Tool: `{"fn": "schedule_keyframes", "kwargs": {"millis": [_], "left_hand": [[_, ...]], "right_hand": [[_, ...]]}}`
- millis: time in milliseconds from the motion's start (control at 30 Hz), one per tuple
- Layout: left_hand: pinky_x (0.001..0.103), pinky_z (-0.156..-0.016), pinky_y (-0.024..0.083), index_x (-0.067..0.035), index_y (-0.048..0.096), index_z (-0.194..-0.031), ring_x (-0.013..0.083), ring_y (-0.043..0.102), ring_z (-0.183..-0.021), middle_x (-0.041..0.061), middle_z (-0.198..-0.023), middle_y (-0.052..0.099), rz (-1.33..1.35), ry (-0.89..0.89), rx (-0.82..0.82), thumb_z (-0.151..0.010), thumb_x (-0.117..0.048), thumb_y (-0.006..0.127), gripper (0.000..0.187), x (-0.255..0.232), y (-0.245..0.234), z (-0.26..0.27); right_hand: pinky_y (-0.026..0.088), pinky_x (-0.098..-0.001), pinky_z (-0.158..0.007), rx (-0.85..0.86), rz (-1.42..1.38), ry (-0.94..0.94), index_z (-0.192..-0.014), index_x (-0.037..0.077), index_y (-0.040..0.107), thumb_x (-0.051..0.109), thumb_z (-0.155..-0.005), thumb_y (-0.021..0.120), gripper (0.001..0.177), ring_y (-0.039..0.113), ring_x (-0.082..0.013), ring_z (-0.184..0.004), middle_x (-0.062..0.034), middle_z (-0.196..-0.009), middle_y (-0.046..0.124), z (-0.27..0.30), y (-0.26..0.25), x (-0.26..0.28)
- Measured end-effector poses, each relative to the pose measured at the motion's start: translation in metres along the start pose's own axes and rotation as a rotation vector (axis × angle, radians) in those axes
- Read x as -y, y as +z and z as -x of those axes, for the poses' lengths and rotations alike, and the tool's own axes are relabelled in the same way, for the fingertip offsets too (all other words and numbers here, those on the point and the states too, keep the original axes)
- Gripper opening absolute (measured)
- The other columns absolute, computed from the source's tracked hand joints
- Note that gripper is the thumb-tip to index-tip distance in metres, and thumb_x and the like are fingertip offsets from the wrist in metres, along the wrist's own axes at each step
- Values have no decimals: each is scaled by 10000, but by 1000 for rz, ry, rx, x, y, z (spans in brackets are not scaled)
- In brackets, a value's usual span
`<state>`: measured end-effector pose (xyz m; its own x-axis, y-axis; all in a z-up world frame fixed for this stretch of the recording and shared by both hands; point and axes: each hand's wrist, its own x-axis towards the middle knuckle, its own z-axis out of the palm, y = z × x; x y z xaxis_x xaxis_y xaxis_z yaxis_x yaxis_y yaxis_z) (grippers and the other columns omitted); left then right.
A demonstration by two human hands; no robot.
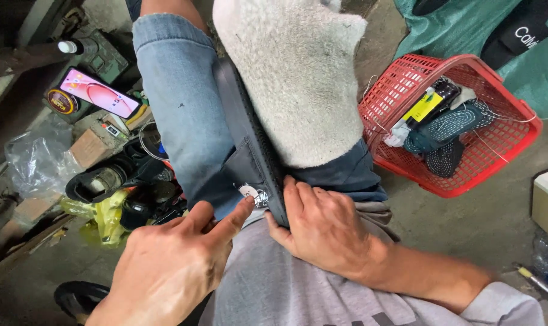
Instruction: Hand-sewing a black sandal to repair its structure
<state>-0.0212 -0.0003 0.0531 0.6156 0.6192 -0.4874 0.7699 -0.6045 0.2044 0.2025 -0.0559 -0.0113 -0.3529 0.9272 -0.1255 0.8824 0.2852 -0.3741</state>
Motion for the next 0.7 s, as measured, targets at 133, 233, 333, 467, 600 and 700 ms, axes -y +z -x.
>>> {"fn": "schedule_keyframes", "kwargs": {"millis": [133, 233, 333, 467, 600, 700], "left_hand": [[441, -323, 536, -398, 491, -1486, 232, 717, -458, -27, -798, 583, -43, 40, 184, -768, -380, 594, 726, -1, -2, -8], [443, -320, 526, -401, 482, -1503, 233, 707, -450, -25, -812, 575, -44, 44, 160, -787, -382, 596, 725, 2, 1, -11], [458, -307, 500, -386, 465, -1529, 241, 687, -452, -22, -765, 531, 63, 46, 180, -837, -377, 594, 705, 4, 4, -15], [417, -326, 465, -325, 516, -1506, 204, 637, -440, -29, -723, 489, 115, 104, 37, -846, -297, 625, 670, 5, 7, -18], [395, -334, 453, -296, 568, -1476, 191, 598, -408, -29, -694, 461, 108, 141, -30, -821, -189, 645, 668, 4, 7, -21], [407, -313, 462, -307, 499, -1519, 205, 638, -438, -18, -744, 509, 18, 164, 40, -787, -244, 627, 745, 4, 8, -20]], "right_hand": [[498, -354, -505, -4, 3, -20, -1128, -45, 674, 411, -861, 654, 528, 653, -218, -591, -97, -805, 664, 2, 8, -4], [498, -355, -487, -5, -28, -18, -1129, -53, 677, 390, -830, 670, 535, 653, -215, -579, -99, -790, 662, 1, 11, -7], [505, -381, -477, 9, -71, 1, -1136, -48, 673, 385, -834, 678, 528, 662, -234, -585, -97, -793, 665, 3, 12, -11], [498, -389, -454, 39, -111, 19, -1143, -42, 660, 386, -811, 706, 544, 665, -240, -587, -83, -767, 649, 3, 12, -13], [500, -388, -429, 64, -124, 16, -1155, -64, 661, 394, -834, 708, 561, 668, -249, -570, -101, -778, 670, 4, 10, -14], [512, -375, -424, 62, -132, 4, -1155, -85, 663, 361, -860, 697, 536, 666, -244, -559, -119, -774, 677, 4, 10, -13]]}}
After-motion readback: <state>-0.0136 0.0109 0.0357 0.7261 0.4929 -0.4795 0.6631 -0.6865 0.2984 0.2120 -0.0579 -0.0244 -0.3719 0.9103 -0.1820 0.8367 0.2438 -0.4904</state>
